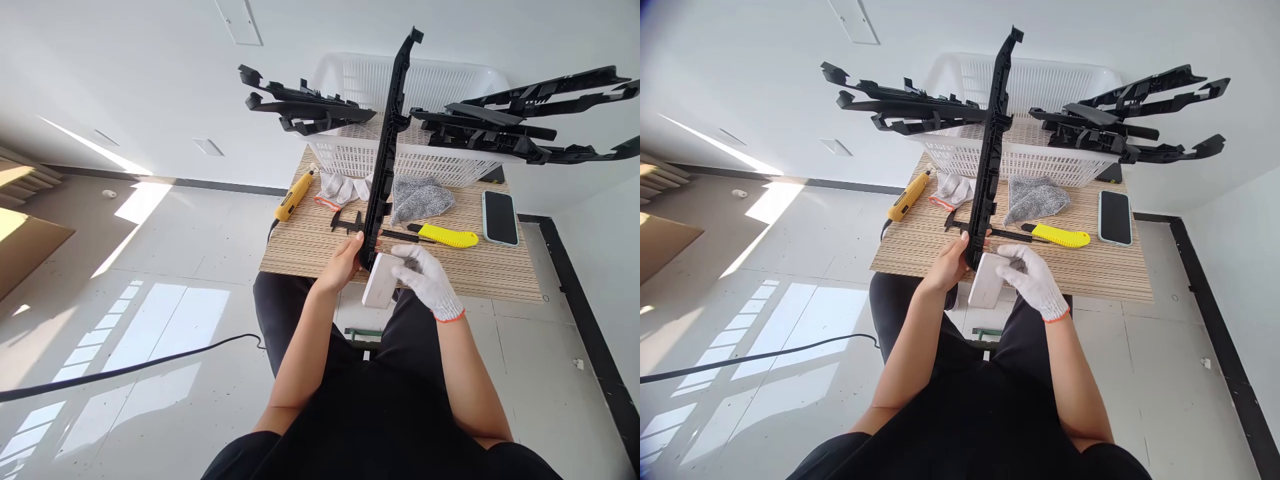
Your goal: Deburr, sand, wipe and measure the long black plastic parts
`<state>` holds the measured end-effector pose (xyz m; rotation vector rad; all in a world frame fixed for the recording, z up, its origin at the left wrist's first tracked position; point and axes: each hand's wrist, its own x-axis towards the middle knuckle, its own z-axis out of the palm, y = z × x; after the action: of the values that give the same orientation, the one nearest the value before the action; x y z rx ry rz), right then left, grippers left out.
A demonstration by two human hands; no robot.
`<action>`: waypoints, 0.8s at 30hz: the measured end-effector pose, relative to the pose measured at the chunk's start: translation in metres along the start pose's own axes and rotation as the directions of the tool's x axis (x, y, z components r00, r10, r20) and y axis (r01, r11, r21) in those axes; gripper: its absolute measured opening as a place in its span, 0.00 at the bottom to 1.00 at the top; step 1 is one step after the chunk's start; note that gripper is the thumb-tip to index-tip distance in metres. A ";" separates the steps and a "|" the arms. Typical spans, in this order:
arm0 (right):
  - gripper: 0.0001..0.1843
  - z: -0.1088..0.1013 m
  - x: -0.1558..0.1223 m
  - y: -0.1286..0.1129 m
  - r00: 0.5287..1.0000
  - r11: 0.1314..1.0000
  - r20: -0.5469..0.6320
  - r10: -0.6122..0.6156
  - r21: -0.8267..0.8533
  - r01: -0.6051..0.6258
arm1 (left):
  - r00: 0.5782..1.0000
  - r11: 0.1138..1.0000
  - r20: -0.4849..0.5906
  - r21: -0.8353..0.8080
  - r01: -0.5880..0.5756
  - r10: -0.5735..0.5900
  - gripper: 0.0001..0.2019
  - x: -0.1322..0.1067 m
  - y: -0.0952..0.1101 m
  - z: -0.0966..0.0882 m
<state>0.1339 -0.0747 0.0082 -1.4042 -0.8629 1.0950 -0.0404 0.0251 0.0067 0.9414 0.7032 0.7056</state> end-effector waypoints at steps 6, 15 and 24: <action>0.23 0.008 0.004 0.000 0.993 0.996 -0.118 -0.021 0.078 0.030 | 1.000 1.000 0.001 -0.001 -0.021 0.021 0.31 0.000 -0.001 0.001; 0.26 0.013 0.003 0.002 0.994 0.997 -0.085 -0.069 0.010 0.071 | 1.000 0.998 -0.005 -0.050 -0.022 0.022 0.29 0.000 0.000 0.002; 0.27 0.008 -0.003 0.008 0.972 0.968 -0.081 -0.220 -0.145 0.207 | 1.000 0.997 0.002 -0.075 -0.028 0.028 0.27 0.000 -0.001 0.001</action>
<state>0.1249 -0.0761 0.0013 -1.4259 -1.0082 0.8110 -0.0391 0.0242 0.0064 0.8850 0.6575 0.7503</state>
